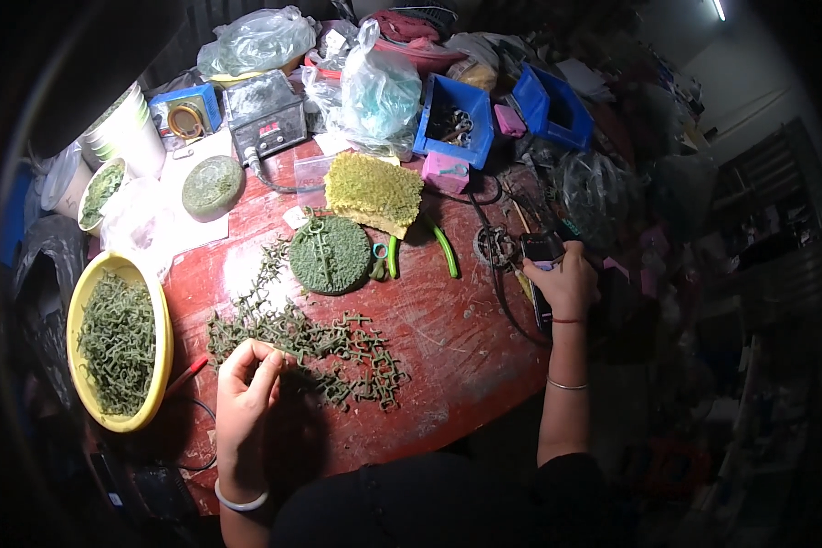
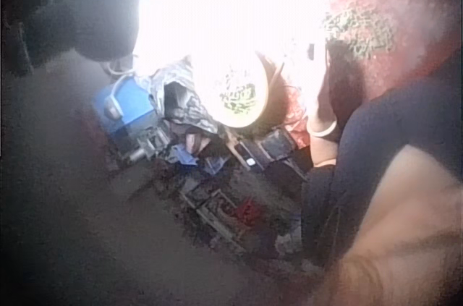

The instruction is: The person uses a heated tool to attach pieces of green foliage to a circular moss base. They pick up individual pieces of greenery by hand and press them onto the surface of the base with the metal tip of the tool.

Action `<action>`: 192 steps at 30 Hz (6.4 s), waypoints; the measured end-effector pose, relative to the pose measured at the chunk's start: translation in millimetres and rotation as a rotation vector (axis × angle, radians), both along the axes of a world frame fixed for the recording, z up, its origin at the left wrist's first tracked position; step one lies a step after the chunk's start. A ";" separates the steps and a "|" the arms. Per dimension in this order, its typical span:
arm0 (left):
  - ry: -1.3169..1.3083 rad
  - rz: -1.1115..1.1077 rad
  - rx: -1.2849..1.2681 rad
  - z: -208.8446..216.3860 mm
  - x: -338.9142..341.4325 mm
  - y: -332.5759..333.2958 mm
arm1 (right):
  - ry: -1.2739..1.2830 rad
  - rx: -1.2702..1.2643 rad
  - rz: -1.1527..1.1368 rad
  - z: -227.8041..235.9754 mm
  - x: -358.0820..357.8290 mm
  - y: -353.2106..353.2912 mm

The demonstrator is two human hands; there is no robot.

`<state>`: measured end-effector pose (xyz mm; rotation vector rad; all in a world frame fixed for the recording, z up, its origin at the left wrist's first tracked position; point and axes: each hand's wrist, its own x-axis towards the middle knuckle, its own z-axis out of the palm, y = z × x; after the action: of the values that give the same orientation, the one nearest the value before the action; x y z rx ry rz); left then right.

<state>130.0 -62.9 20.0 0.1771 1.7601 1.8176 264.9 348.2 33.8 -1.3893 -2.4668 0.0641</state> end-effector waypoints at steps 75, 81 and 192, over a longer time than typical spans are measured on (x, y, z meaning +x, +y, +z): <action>0.304 -0.090 0.042 -5.3 12.6 10.4 | 0.599 -0.930 1.210 2.2 -49.3 -178.4; -0.008 0.006 0.132 5.5 16.8 14.5 | 0.675 -0.964 1.178 -0.8 -50.0 -180.0; -0.209 -0.067 0.230 -2.4 9.9 9.6 | 0.631 -0.737 1.205 1.8 -42.0 -178.3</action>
<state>139.9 -53.3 17.6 0.1304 1.3857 1.9122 222.9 170.0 35.6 0.2169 -2.3376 1.4804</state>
